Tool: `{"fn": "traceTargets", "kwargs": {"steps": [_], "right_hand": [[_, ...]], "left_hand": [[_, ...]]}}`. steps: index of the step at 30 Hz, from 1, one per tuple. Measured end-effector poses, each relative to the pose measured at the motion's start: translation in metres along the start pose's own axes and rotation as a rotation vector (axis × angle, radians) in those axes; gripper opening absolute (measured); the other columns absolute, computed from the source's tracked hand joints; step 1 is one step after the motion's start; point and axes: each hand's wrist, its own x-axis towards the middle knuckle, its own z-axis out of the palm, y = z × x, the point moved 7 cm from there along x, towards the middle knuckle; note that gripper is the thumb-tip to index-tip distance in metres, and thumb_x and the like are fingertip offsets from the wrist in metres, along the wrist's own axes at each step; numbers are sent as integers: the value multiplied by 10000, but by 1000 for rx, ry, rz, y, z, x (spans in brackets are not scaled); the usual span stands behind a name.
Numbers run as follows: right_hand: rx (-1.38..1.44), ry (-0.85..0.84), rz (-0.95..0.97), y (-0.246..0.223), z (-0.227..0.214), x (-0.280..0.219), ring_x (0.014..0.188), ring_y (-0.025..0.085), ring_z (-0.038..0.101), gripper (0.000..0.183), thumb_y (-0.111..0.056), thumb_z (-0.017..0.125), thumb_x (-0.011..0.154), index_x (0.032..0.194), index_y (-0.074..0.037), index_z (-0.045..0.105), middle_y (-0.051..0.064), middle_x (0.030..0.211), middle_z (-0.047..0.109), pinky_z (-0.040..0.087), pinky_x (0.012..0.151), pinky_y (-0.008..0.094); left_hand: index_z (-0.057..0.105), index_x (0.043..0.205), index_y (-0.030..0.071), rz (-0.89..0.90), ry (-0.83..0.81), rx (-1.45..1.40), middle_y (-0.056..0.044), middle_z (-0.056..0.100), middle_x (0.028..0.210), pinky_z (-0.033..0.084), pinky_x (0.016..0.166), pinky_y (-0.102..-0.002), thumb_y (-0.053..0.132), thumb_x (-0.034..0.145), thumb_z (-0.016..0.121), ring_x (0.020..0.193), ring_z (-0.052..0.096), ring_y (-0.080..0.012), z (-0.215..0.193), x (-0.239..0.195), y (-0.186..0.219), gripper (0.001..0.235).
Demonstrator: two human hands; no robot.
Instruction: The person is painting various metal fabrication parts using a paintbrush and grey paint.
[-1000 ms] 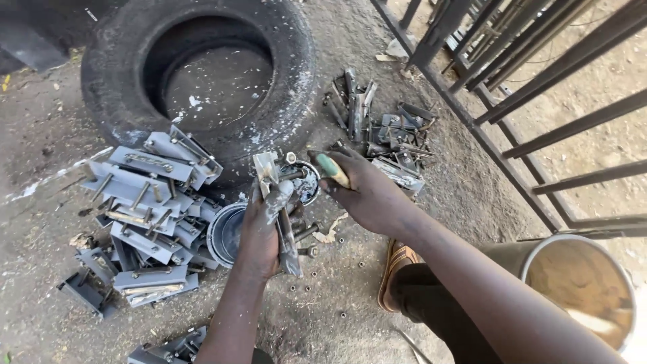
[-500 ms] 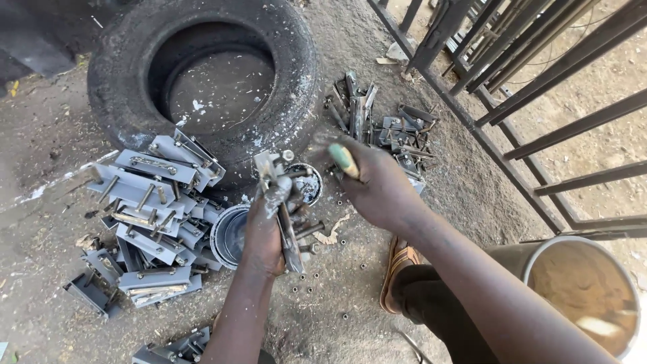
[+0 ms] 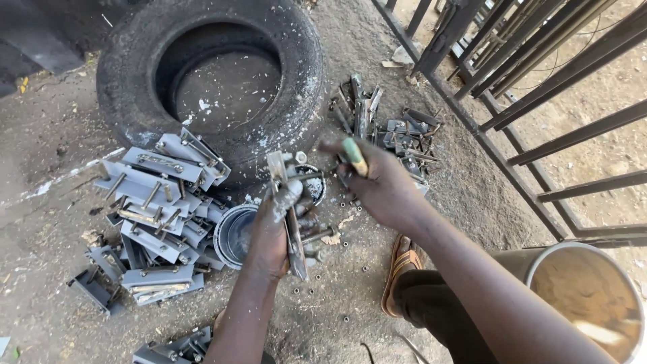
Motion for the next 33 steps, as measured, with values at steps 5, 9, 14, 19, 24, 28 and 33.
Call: {"fn": "traceTargets", "kwargs": {"steps": [5,9,14,19,24,28,33], "right_hand": [[196,125,-200,35,-9,14,770,198,638,175,-107,632,987,1084,31,678,147,882,680,526,723,323],[307,91,-12,69,9,37,566,113,519,251,-279,656,1004,1003,-30,631,27,691,508,475,533,245],[476,-71,182,102,27,52,574,131,479,278,-279,601,1033,862,-61,573,45,665,526,452,616,274],[796,-238,255,89,41,49,551,129,477,222,-131,563,1061,864,-32,588,49,666,557,429,523,253],[765,-74,225,102,55,55,334,94,387,167,-182,676,970,904,-39,622,90,556,522,446,397,277],[932,-147,190,100,58,54,383,71,425,156,-94,711,896,1024,-57,630,85,710,596,461,445,273],[872,-171,234,80,54,41,400,54,393,242,-241,622,995,1047,-4,633,157,797,647,371,400,219]], "left_hand": [[541,868,80,26,14,-172,36,394,648,330,453,-223,298,969,639,527,413,-88,6,-1,-3,259],[576,1010,43,-39,120,22,-49,526,732,489,558,-299,330,950,651,608,540,-180,-2,1,-14,303],[605,1107,43,-46,145,-21,-84,571,771,502,541,-318,292,926,678,605,558,-191,-27,16,-27,316],[592,1293,91,-22,137,20,-89,676,898,540,581,-321,260,935,651,683,622,-191,-29,10,-11,401],[584,1133,10,59,159,98,-202,685,899,634,640,-418,230,949,665,699,684,-266,-36,5,-19,298],[539,1209,13,77,164,47,-202,676,851,622,564,-406,247,973,622,628,676,-273,-51,16,-35,343],[501,1288,38,119,157,115,-198,685,830,627,494,-373,272,977,589,564,665,-239,-62,20,-47,399]]}}
